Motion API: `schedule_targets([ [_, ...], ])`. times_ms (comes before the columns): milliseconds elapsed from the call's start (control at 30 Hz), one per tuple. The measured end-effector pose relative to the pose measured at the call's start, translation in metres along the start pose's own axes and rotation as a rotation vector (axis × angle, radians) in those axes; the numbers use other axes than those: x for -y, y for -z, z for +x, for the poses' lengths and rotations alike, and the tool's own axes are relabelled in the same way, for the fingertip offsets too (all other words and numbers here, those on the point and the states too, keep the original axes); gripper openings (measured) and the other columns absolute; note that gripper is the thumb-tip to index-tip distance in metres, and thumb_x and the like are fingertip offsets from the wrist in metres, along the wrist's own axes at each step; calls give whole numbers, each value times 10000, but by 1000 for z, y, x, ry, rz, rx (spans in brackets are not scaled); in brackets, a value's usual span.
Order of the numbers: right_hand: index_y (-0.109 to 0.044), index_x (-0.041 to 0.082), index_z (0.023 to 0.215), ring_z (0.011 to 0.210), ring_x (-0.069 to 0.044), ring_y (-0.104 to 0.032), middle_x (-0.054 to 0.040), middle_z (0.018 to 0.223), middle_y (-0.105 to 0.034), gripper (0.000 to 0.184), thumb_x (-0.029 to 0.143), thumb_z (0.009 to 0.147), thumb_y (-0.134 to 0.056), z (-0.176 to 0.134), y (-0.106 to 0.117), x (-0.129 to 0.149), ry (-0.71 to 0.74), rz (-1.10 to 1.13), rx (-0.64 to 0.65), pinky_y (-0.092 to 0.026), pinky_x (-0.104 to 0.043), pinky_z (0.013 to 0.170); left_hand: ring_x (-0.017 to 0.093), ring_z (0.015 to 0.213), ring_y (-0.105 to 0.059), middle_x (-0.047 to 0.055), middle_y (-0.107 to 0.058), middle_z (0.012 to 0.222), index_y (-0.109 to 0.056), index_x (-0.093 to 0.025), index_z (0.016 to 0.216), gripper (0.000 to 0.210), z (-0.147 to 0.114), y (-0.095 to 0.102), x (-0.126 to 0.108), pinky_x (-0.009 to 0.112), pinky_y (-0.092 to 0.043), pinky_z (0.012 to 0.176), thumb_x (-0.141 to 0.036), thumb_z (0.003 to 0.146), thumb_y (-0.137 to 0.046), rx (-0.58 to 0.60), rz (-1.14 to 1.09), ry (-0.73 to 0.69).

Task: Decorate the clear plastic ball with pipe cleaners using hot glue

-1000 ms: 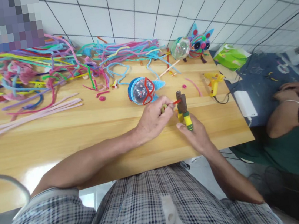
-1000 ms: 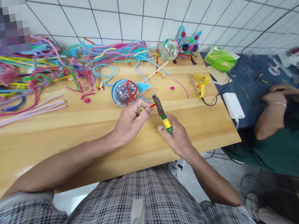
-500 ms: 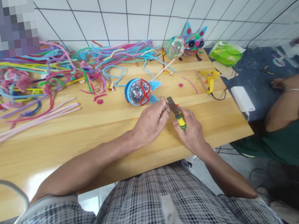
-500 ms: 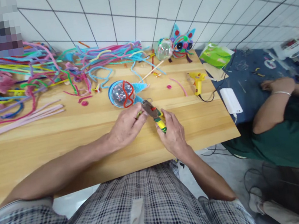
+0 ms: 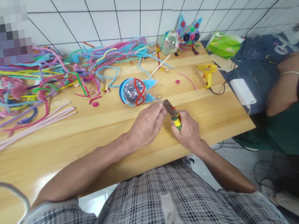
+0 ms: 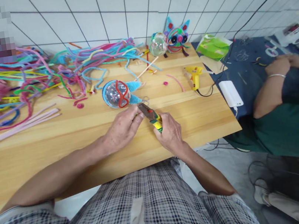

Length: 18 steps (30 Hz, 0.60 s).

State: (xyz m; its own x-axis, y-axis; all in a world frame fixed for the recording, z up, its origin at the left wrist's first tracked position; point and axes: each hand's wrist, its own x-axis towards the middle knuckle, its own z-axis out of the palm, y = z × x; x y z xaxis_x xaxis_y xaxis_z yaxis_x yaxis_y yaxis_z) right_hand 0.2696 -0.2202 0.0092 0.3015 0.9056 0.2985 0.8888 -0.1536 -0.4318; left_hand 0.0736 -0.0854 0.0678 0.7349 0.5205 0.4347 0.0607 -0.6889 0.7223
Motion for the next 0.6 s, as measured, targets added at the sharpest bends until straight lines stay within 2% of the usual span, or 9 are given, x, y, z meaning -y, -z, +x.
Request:
schedule_targets([
  [100, -667, 260, 1330, 1094, -367, -837, -146, 1182, -863, 345, 375, 1011, -601, 0, -4, -4, -2, 29, -10, -683, -503, 979, 203, 910, -685, 48, -725, 1017, -565, -248, 1088, 197, 0, 1, 1, 347, -565, 843, -293, 1242, -451, 13, 0, 2],
  [267, -689, 245, 1318, 977, -386, -852, -137, 1057, -885, 424, 420, 936, -628, 4, -9, -13, -11, 58, 28, -684, -516, 916, 198, 932, -704, 52, -738, 1036, -576, -241, 1100, 189, 0, 2, -1, 333, -572, 859, -276, 1246, -460, 16, -3, -18],
  [400, -709, 269, 1272, 929, -364, -848, -113, 1007, -886, 416, 415, 885, -667, 10, -13, -18, -24, 89, 67, -684, -483, 900, 193, 900, -697, 49, -734, 1008, -571, -237, 1090, 171, -1, 2, -3, 319, -556, 836, -240, 1229, -472, -12, -6, -25],
  [533, -728, 269, 1267, 926, -348, -861, -105, 1009, -896, 416, 392, 874, -670, 13, -12, -17, -10, 106, 81, -699, -469, 914, 209, 876, -678, 57, -724, 992, -567, -242, 1064, 177, -1, 1, -2, 337, -544, 819, -264, 1214, -475, -7, 1, 4],
  [600, -741, 258, 1315, 982, -355, -878, -120, 1077, -914, 426, 392, 919, -661, 14, -7, -15, 2, 85, 89, -705, -482, 950, 209, 876, -674, 57, -727, 990, -561, -244, 1041, 176, 1, 1, -1, 342, -546, 826, -253, 1196, -477, -3, -10, 19],
])
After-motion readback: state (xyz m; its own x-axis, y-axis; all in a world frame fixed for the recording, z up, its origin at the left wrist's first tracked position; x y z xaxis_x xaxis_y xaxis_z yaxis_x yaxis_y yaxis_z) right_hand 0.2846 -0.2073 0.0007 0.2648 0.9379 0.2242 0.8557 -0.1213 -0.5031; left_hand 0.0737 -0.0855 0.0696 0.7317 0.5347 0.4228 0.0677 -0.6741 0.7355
